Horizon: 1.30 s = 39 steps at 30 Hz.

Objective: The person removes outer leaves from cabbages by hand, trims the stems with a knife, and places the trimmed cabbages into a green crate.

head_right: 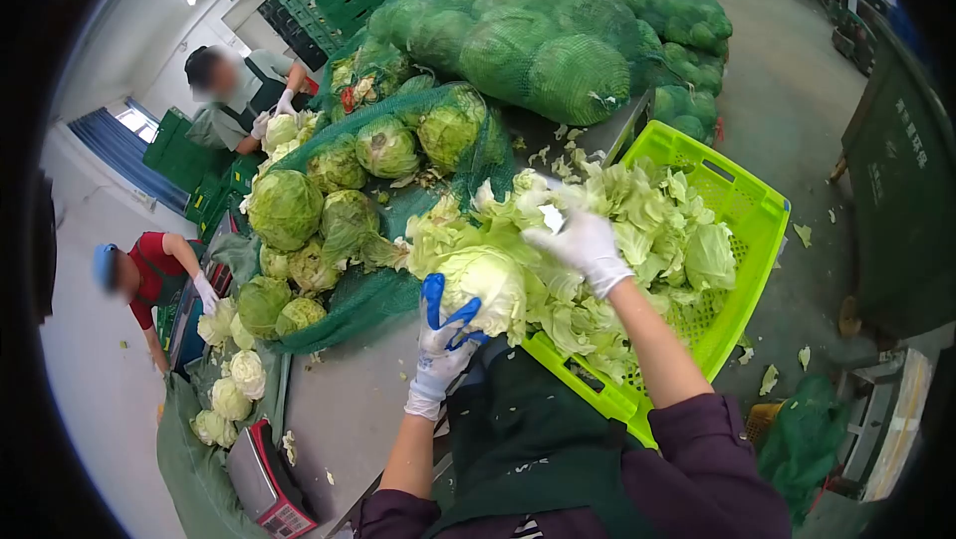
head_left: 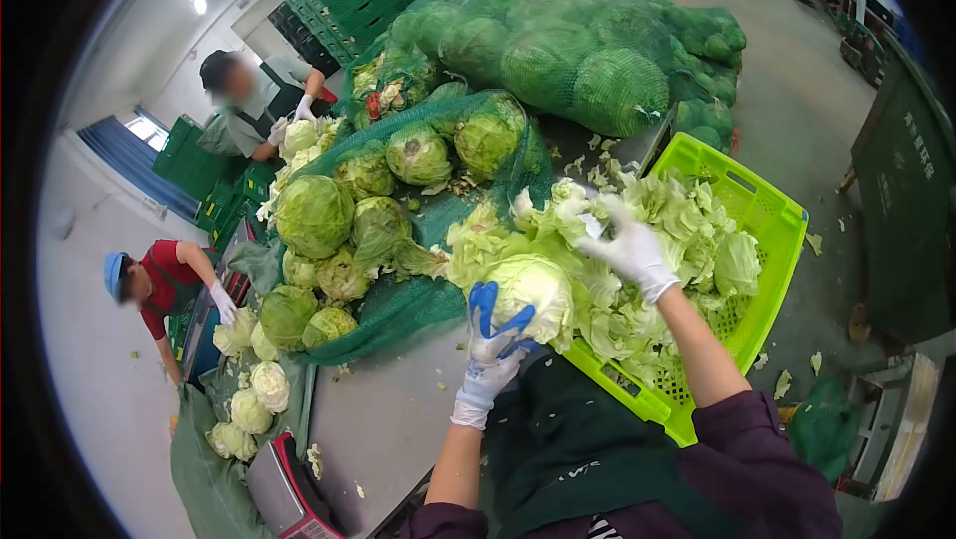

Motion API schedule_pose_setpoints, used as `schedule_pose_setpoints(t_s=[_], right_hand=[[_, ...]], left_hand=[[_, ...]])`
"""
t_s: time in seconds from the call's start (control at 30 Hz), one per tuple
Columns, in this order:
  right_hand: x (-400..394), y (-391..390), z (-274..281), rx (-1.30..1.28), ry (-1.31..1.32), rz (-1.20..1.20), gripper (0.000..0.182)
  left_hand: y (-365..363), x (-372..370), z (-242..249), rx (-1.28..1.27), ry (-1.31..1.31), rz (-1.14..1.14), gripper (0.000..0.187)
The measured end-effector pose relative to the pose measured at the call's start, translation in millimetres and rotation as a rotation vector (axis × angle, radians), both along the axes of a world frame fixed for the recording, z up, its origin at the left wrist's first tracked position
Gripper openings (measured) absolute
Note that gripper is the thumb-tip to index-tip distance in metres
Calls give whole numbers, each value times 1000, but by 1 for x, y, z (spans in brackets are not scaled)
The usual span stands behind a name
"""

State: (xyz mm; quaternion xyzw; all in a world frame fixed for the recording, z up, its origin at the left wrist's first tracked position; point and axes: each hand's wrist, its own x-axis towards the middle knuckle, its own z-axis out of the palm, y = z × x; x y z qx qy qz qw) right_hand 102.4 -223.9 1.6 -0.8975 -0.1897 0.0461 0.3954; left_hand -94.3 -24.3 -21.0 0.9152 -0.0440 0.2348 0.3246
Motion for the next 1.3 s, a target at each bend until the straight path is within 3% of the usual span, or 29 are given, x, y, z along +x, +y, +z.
schedule_pose_setpoints(t_s=[0.03, 0.13, 0.2, 0.37, 0.47, 0.53, 0.63, 0.67, 0.73, 0.77, 0.8, 0.87, 0.9, 0.93, 1.0, 1.07, 1.1, 1.17, 1.23, 1.27, 1.3], right_hand=[[-7, 13, 5, -81, 55, 180, 88], [-12, 56, 15, -83, -136, 278, 83], [5, 64, 49, -372, 46, 581, 78], [29, 79, 33, -285, -9, 688, 73], [28, 75, 40, -258, -22, 745, 60], [17, 73, 48, -283, -18, 684, 45], [59, 75, -21, -429, -124, 473, 34], [69, 67, -32, -423, -139, 461, 34], [78, 46, -54, -280, -95, 145, 39], [71, 40, -42, -170, -85, 101, 45], [60, 32, -32, -55, 84, 140, 50], [29, 31, -15, 29, 289, 295, 59], [19, 35, -21, 1, 323, 413, 63], [4, 36, -13, 193, 592, 422, 64], [15, 43, -35, 184, 474, 415, 61], [20, 45, -31, 170, 483, 412, 57], [23, 47, -29, 64, 342, 371, 50], [30, 48, -43, -46, 210, 336, 42], [45, 47, -80, -182, 160, 123, 33], [44, 40, -78, -16, 471, -24, 38], [35, 33, -78, 241, 519, -151, 47]], left_hand=[[-3, 4, 9, -2, 3, -4, 59], [-6, 16, 12, 306, -35, -98, 65], [-4, 17, 19, 268, -15, -95, 65], [-2, 16, 19, 260, 3, -82, 65], [-4, 17, 16, 365, -33, -116, 59], [-5, 16, 20, 358, -17, -129, 59], [-8, 8, 17, 354, -29, -159, 58], [-4, 11, 18, 360, -56, -177, 58], [-3, 10, 18, 334, -55, -154, 57], [-3, 6, 19, 306, -40, -140, 57], [-1, 6, 22, 304, -36, -139, 57], [-2, 16, 40, -49, 93, -73, 64], [-10, 22, 50, -50, 91, -79, 64], [-23, 28, 59, 15, 121, 23, 69], [-35, 43, 51, 267, 104, 180, 78], [-33, 45, 42, 306, 76, 164, 76], [-32, 47, 39, 343, 40, 148, 75], [-32, 42, 38, 328, 47, 132, 73], [-30, 38, 37, 178, 52, 189, 69], [-29, 36, 44, 121, 77, 238, 64], [-22, 38, 36, 125, 80, 247, 64]])
